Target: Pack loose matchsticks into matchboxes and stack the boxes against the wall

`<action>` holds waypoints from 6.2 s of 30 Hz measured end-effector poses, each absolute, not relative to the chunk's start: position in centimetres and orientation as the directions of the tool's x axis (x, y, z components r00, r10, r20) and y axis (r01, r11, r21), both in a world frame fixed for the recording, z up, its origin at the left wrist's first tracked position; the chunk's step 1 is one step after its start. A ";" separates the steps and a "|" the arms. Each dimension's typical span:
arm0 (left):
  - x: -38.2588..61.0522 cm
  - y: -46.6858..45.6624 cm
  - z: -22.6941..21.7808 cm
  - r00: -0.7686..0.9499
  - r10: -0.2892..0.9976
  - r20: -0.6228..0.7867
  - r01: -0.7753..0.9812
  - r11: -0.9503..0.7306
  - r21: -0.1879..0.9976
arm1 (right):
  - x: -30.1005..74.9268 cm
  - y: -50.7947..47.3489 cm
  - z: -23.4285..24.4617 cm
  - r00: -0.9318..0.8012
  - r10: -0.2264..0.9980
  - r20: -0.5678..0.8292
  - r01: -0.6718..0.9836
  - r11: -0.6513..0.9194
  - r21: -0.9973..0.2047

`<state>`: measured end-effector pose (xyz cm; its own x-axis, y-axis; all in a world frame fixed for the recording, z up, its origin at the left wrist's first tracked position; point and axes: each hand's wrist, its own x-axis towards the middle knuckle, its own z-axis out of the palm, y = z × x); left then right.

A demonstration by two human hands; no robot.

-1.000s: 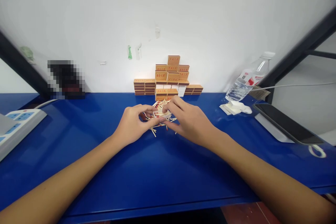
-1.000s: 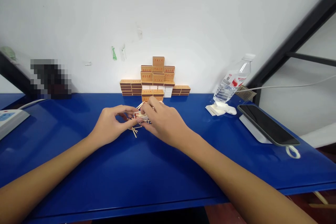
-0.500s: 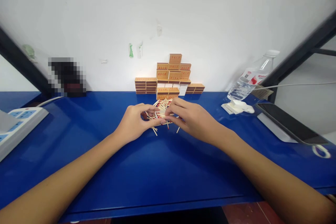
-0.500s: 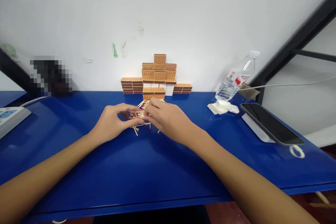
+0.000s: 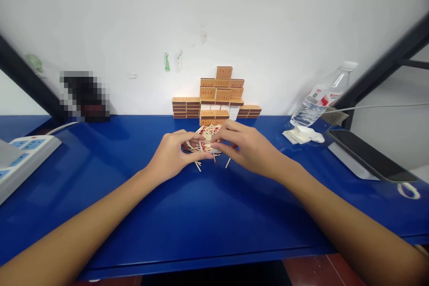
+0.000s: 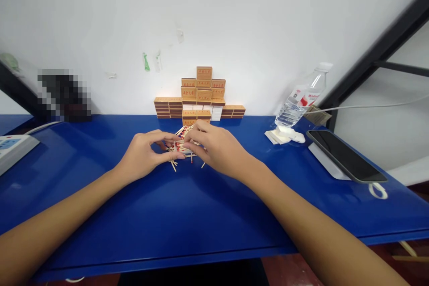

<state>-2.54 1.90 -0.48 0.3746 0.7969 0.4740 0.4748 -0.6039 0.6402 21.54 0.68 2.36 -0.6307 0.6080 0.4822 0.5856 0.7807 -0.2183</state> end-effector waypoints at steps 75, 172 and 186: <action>-2.5 2.1 -0.8 0.300 0.759 0.577 0.469 -0.644 0.604 | 21.3 1.0 1.9 -0.528 0.658 0.537 0.542 0.748 -0.384; -2.4 1.7 -0.4 0.388 0.712 0.585 0.471 -0.699 0.538 | 20.0 1.6 1.1 -0.258 0.903 0.342 0.199 0.396 -0.896; -2.9 2.7 -0.8 0.255 0.772 0.582 0.545 -0.612 0.573 | 24.1 4.1 1.2 -0.534 0.801 0.273 0.655 0.595 -0.466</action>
<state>-2.92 2.68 -0.79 0.2547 0.7719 0.5825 0.5447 -0.6122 0.5731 24.10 4.13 1.20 -0.5335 0.8005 0.2729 0.6549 0.5952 -0.4656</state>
